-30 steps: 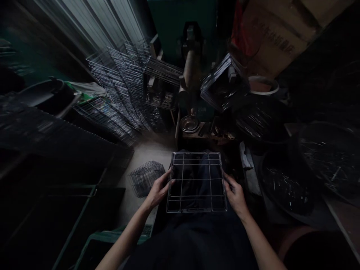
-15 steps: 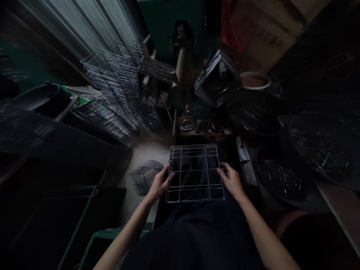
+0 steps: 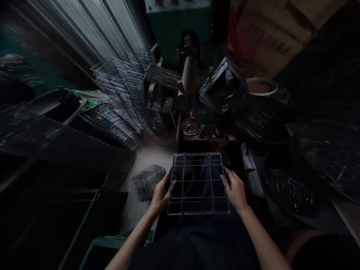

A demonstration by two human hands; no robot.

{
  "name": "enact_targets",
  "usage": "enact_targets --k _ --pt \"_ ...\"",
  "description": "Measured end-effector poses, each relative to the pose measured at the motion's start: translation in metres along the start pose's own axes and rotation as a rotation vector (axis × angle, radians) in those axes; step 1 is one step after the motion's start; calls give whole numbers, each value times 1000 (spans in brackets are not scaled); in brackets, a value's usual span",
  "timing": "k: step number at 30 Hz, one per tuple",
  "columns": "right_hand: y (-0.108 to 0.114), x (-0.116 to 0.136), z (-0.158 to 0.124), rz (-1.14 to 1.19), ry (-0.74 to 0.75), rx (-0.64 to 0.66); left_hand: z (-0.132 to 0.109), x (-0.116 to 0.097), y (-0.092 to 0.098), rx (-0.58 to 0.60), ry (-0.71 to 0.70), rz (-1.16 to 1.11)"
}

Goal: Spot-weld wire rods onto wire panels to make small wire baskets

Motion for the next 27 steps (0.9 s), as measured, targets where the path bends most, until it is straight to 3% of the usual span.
enact_targets --k 3,5,9,12,15,20,24,27 --pt "-8 -26 2 219 -206 17 1 8 0 10 68 -112" --pt "-11 -31 2 305 -264 18 2 14 -3 38 131 -241" --pt "2 -8 1 156 -133 -39 2 16 -7 45 185 -405" --pt "12 16 0 -35 21 -57 3 10 -6 22 154 -344" --pt "12 18 1 -68 61 -33 5 3 -4 20 98 -173" --pt "3 -2 0 58 -47 20 4 -2 -4 77 14 50" --pt "-1 -13 -6 204 -162 40 1 4 -3 74 12 46" --pt "1 -16 -11 204 -154 6 -1 6 -6 81 9 37"
Point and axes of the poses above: each hand's wrist, its own z-axis towards the middle knuckle, its own y-axis out of the back of the hand, x = y × z, the point moved 9 cm from there along z, towards the middle knuckle, and after that the axes turned 4 degrees about -z, right-handed, at the moved point
